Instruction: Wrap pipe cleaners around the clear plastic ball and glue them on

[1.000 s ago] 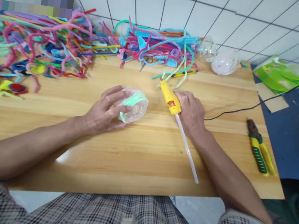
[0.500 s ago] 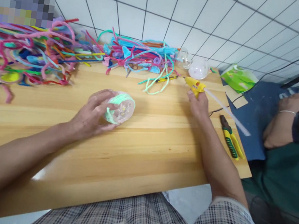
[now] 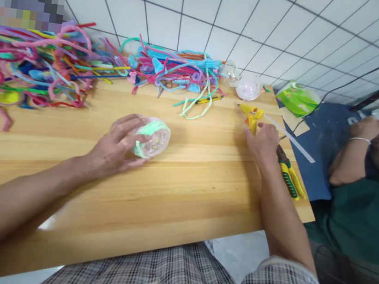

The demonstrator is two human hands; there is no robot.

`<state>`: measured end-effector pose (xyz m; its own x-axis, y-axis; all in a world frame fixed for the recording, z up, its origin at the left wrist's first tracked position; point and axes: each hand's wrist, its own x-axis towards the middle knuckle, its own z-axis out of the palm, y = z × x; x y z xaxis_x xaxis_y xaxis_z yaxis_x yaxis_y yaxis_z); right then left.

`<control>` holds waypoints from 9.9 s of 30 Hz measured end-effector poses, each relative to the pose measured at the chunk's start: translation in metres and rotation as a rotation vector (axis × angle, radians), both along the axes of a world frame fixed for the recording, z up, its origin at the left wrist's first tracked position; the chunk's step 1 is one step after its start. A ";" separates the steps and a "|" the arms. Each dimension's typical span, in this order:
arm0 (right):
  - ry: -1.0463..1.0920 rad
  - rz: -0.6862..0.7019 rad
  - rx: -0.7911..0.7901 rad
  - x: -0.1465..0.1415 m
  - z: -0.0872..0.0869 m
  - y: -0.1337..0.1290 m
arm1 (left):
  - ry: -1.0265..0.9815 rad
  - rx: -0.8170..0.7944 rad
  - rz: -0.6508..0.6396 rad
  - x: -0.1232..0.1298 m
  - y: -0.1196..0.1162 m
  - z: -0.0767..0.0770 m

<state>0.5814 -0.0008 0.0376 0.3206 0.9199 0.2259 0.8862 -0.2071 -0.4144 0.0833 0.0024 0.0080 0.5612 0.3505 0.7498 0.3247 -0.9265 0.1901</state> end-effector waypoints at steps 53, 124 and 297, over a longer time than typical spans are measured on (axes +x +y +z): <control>-0.144 0.443 -0.162 -0.124 0.009 0.127 | -0.013 -0.075 0.036 0.001 0.000 0.001; 1.083 0.582 -0.265 -0.225 0.020 -0.020 | 0.129 0.061 -0.019 0.003 -0.017 0.015; 1.289 0.514 -0.018 -0.227 -0.005 -0.003 | -0.648 -1.631 -0.084 -0.025 0.015 0.033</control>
